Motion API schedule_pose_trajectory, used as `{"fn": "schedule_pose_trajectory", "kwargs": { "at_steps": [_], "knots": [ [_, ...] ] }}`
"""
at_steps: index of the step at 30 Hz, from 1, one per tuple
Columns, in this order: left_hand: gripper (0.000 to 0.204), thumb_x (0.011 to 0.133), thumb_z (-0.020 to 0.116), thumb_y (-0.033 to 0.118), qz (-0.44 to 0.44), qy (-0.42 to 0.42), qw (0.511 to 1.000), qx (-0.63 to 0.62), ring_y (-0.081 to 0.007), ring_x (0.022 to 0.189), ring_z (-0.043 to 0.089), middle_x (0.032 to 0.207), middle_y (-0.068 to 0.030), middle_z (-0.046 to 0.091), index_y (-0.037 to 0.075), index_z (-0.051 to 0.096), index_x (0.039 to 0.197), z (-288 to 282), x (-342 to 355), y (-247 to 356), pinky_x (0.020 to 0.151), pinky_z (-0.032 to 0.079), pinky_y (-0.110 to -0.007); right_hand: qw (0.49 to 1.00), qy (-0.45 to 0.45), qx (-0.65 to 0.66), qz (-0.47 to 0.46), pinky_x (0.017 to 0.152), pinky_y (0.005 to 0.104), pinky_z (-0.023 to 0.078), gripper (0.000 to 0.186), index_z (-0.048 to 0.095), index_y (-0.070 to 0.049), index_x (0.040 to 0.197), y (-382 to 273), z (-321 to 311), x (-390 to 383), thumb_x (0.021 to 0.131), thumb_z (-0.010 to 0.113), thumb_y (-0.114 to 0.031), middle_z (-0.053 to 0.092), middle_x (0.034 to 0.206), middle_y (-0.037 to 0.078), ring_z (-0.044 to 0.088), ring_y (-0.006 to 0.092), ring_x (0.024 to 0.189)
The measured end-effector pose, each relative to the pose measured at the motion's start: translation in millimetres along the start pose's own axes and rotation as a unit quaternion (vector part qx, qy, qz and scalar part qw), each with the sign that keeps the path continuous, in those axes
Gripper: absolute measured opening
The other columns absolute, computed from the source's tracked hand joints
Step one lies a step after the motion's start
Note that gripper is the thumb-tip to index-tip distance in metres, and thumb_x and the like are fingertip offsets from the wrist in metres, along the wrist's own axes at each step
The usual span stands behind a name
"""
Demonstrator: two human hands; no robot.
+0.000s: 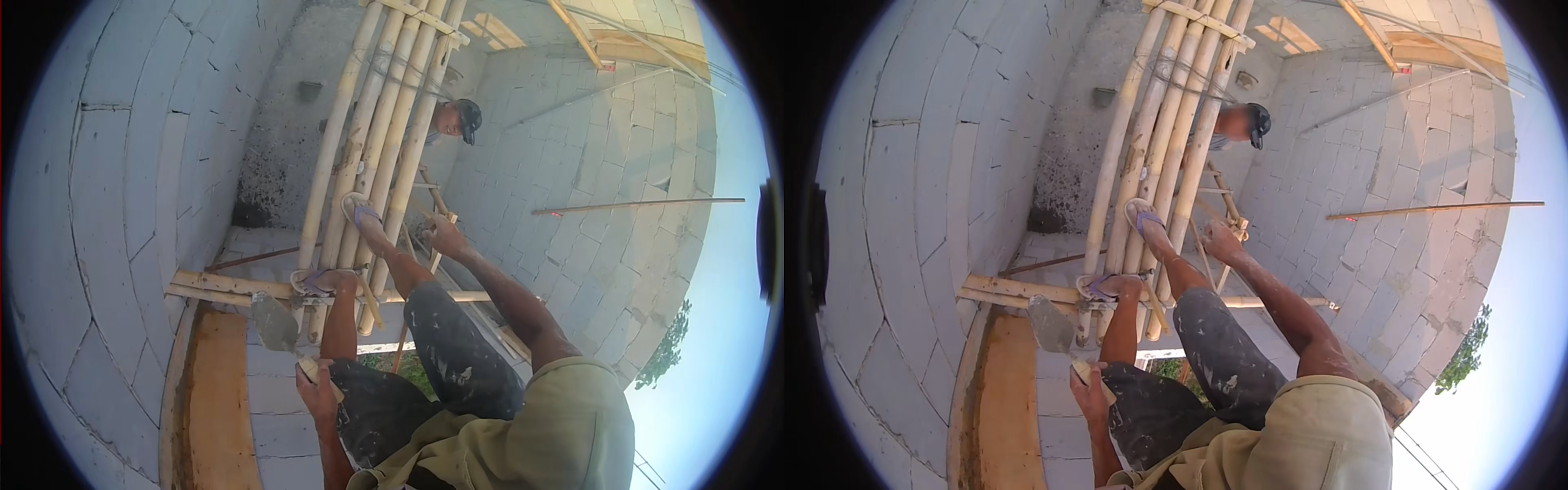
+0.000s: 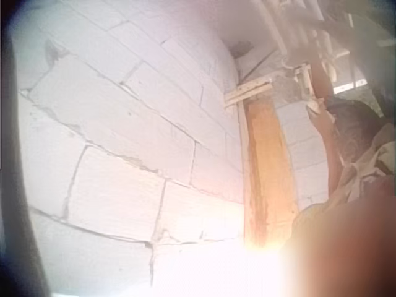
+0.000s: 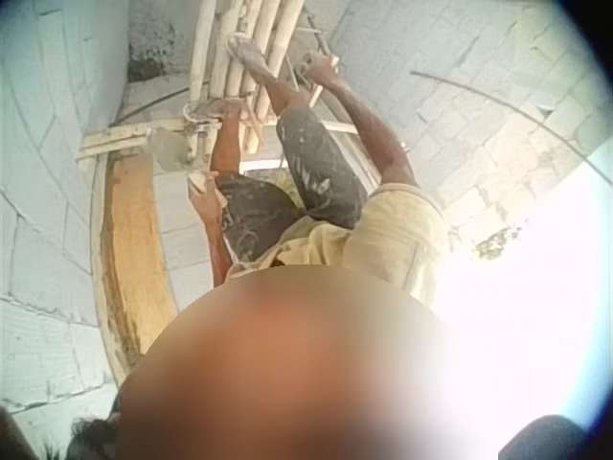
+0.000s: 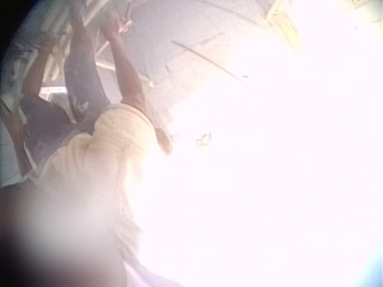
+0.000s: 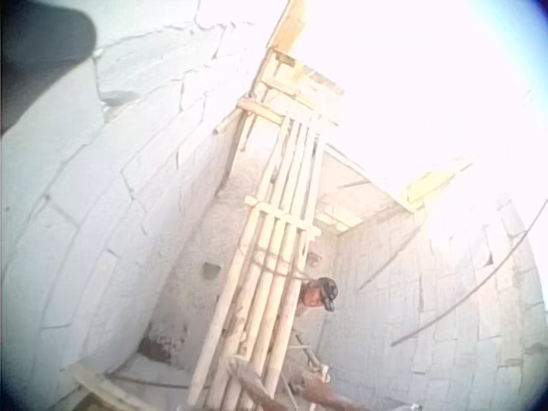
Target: The person applies cement mixture to a corner and gaps between building blocks on a wall under construction using a trowel, taking mixture from a small bucket and smoothing it into place.
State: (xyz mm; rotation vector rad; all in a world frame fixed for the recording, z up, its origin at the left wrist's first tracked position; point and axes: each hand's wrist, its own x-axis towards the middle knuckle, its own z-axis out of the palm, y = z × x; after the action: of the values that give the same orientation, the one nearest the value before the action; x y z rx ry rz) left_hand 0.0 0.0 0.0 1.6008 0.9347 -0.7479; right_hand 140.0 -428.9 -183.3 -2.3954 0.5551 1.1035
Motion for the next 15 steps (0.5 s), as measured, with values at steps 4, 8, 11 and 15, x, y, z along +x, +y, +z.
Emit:
{"fn": "schedule_pose_trajectory", "kwargs": {
  "at_steps": [4,8,11,15],
  "knots": [
    [0.037,0.096,0.059,0.010,0.007,0.023,0.999,-0.046,-0.0245,0.099,0.065,0.104,-0.0169,0.072,-0.008,0.054,0.128,11.6,-43.5,-12.3,0.097,0.047,-0.037,0.998,-0.011,0.009,0.060,0.096,0.0483,0.051,0.040,0.065,0.000,0.115,33.0,23.3,31.9,0.091,0.073,-0.030,0.068,0.111,0.022,0.066,0.0361,0.114],
    [0.037,0.096,0.056,0.010,0.007,0.016,0.998,-0.061,-0.0239,0.100,0.064,0.103,-0.0172,0.072,-0.009,0.054,0.128,38.0,-52.1,-27.3,0.098,0.047,-0.037,0.994,0.007,-0.021,0.109,0.098,0.0493,0.051,0.038,0.065,0.001,0.115,90.7,30.2,76.4,0.086,0.067,-0.022,0.065,0.121,0.027,0.062,0.0412,0.121],
    [0.033,0.099,0.055,0.013,-0.022,0.013,0.999,-0.040,-0.0228,0.099,0.062,0.100,-0.0166,0.070,-0.009,0.053,0.124,48.4,-47.5,-30.4,0.102,0.044,-0.039,0.990,0.059,-0.025,0.123,0.101,0.0478,0.051,0.058,0.058,0.002,0.134,116.8,27.8,111.5,0.086,0.073,-0.028,0.068,0.122,0.027,0.062,0.0413,0.125],
    [0.036,0.094,0.058,0.015,0.009,0.022,0.999,0.028,-0.0305,0.098,0.065,0.101,-0.0185,0.072,-0.009,0.057,0.121,57.3,-38.7,-36.6,0.097,0.047,-0.042,0.973,0.047,-0.019,0.223,0.107,0.0468,0.049,0.078,0.046,0.002,0.148,146.5,9.4,146.0,0.083,0.077,-0.027,0.062,0.134,0.029,0.059,0.0422,0.130]
  ]
}}
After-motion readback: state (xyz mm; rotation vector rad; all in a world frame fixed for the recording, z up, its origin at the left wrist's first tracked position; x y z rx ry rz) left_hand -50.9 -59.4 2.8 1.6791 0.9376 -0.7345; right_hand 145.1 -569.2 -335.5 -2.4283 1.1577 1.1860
